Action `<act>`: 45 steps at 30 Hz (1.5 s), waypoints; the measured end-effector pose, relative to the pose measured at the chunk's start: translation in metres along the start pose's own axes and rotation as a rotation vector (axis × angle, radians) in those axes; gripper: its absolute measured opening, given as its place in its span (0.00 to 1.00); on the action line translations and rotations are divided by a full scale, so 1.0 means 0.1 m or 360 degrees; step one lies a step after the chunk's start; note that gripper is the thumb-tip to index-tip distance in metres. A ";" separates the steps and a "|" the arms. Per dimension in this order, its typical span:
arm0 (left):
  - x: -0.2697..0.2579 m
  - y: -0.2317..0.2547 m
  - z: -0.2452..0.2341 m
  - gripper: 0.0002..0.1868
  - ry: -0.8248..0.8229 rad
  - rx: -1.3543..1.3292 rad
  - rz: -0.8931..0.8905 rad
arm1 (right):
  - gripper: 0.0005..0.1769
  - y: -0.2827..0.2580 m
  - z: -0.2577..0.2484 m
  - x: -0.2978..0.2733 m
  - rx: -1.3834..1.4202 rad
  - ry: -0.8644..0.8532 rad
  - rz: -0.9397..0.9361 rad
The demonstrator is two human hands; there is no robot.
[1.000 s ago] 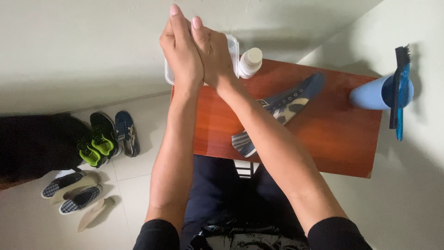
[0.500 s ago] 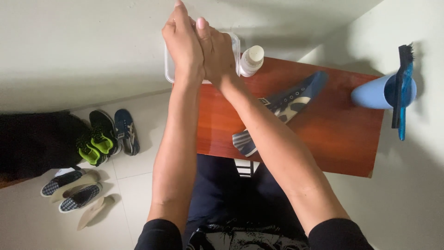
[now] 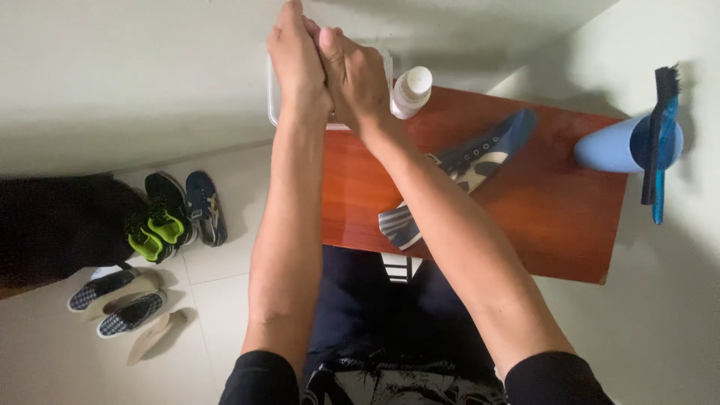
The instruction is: Cleaning a blue sneaker using a cloth and a brush while sitting on the floor at a low table.
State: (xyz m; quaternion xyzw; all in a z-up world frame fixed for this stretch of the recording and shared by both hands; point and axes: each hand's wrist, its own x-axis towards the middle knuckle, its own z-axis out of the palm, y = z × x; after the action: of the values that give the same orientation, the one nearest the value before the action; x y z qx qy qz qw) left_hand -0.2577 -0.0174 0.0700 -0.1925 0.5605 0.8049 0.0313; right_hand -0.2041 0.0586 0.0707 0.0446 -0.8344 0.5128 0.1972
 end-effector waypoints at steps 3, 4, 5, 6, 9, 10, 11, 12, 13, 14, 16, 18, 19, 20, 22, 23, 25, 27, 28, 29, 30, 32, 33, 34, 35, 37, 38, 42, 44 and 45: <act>0.04 0.00 -0.03 0.20 0.0015 -0.0021 -0.0023 | 0.41 -0.04 0.01 0.01 -0.0125 0.0076 -0.0176; 0.06 0.01 -0.03 0.20 0.0011 -0.0023 -0.0014 | 0.41 -0.03 0.01 0.03 -0.0124 0.0081 -0.0184; 0.06 0.01 -0.05 0.19 -0.0013 -0.0104 -0.0040 | 0.40 -0.02 0.01 0.02 -0.0201 0.0102 -0.0227; 0.07 -0.01 -0.07 0.18 -0.0037 -0.0184 -0.0066 | 0.39 -0.01 0.01 0.01 -0.0278 0.0123 -0.0270; 0.11 -0.02 -0.11 0.19 -0.0051 -0.0386 -0.0129 | 0.35 -0.02 0.02 0.00 -0.0329 0.0170 -0.0357; 0.11 -0.01 -0.11 0.19 -0.0049 -0.0386 -0.0123 | 0.35 -0.01 0.03 0.01 -0.0324 0.0170 -0.0362; 0.10 -0.01 -0.12 0.18 -0.0053 -0.0373 -0.0147 | 0.32 0.01 0.03 0.01 -0.0401 0.0186 -0.0402; 0.09 -0.01 -0.12 0.18 -0.0057 -0.0360 -0.0171 | 0.29 0.03 0.03 0.00 -0.0478 0.0202 -0.0441; 0.10 -0.04 -0.13 0.18 -0.0067 -0.0361 -0.0173 | 0.29 0.02 0.01 0.00 -0.0485 0.0208 -0.0441; 0.12 -0.07 -0.13 0.17 -0.0105 -0.0408 -0.0149 | 0.28 0.02 -0.01 0.00 -0.0481 0.0197 -0.0495; 0.11 -0.09 -0.16 0.17 -0.0135 -0.0453 -0.0129 | 0.27 0.02 -0.02 0.00 -0.0473 0.0179 -0.0546; 0.06 -0.06 -0.17 0.17 -0.0194 -0.0428 -0.0059 | 0.30 0.01 -0.01 0.00 -0.0483 0.0188 -0.0462; -0.04 0.03 -0.13 0.17 -0.0198 -0.0423 -0.0059 | 0.30 -0.02 -0.03 0.00 -0.0483 0.0194 -0.0461; -0.14 0.12 -0.10 0.18 -0.0254 -0.0407 -0.0023 | 0.33 -0.05 -0.06 0.01 -0.0294 0.0132 -0.0370; -0.27 0.18 -0.10 0.19 -0.0294 -0.0396 0.0011 | 0.37 -0.10 -0.11 -0.01 -0.0101 0.0053 -0.0278; -0.29 0.15 -0.11 0.18 -0.0346 -0.0271 0.0162 | 0.33 -0.11 -0.13 -0.01 0.0005 0.0047 -0.0225; -0.33 0.12 -0.10 0.19 -0.0408 -0.0150 0.0311 | 0.30 -0.09 -0.16 -0.02 0.0101 0.0050 -0.0173; -0.40 0.14 -0.12 0.19 -0.0672 -0.0230 0.0671 | 0.29 -0.05 -0.14 -0.06 0.0312 -0.0004 -0.0087; -0.35 -0.01 -0.20 0.19 -0.0663 -0.0225 0.0668 | 0.29 0.07 -0.12 -0.07 0.0318 -0.0011 -0.0082; -0.29 -0.15 -0.29 0.18 -0.0857 -0.0421 0.0648 | 0.28 0.19 -0.08 -0.06 0.0431 -0.0054 -0.0086; -0.24 -0.28 -0.37 0.21 -0.1049 -0.0618 0.0627 | 0.31 0.31 -0.05 -0.04 0.0546 -0.0099 -0.0090; -0.23 -0.32 -0.41 0.20 -0.1051 -0.0706 0.0568 | 0.32 0.27 -0.15 -0.07 0.0594 -0.0058 -0.0010; -0.22 -0.33 -0.44 0.19 -0.1038 -0.0788 0.0519 | 0.34 0.24 -0.19 -0.08 0.0657 -0.0031 0.0068; -0.29 -0.26 -0.42 0.19 -0.1040 -0.0791 0.0523 | 0.34 0.23 -0.22 -0.08 0.0655 -0.0032 0.0063; -0.36 -0.19 -0.43 0.16 -0.0956 -0.0565 0.0559 | 0.34 0.21 -0.24 -0.08 0.0796 -0.0060 0.0082; -0.42 -0.10 -0.45 0.14 -0.0867 -0.0340 0.0595 | 0.34 0.14 -0.27 -0.07 0.0938 -0.0089 0.0101; -0.41 -0.09 -0.46 0.11 -0.0807 -0.0247 0.0695 | 0.27 0.08 -0.29 -0.05 0.0864 -0.0125 0.0049; -0.47 0.10 -0.46 0.12 -0.0544 0.0091 0.0905 | 0.13 -0.15 -0.43 -0.02 0.0419 -0.0239 -0.0136; -0.49 0.12 -0.44 0.12 -0.0470 0.0138 0.0988 | 0.15 -0.20 -0.44 -0.03 0.0339 -0.0260 -0.0109; -0.50 0.14 -0.44 0.11 -0.0393 0.0184 0.1069 | 0.17 -0.23 -0.44 -0.04 0.0258 -0.0283 -0.0081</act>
State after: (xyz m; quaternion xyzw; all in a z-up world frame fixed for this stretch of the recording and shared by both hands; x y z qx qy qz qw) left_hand -0.2038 -0.0543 0.0869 0.1031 0.6291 0.7544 -0.1565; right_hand -0.1818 0.0863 0.1061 0.1269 -0.8029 0.5675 0.1311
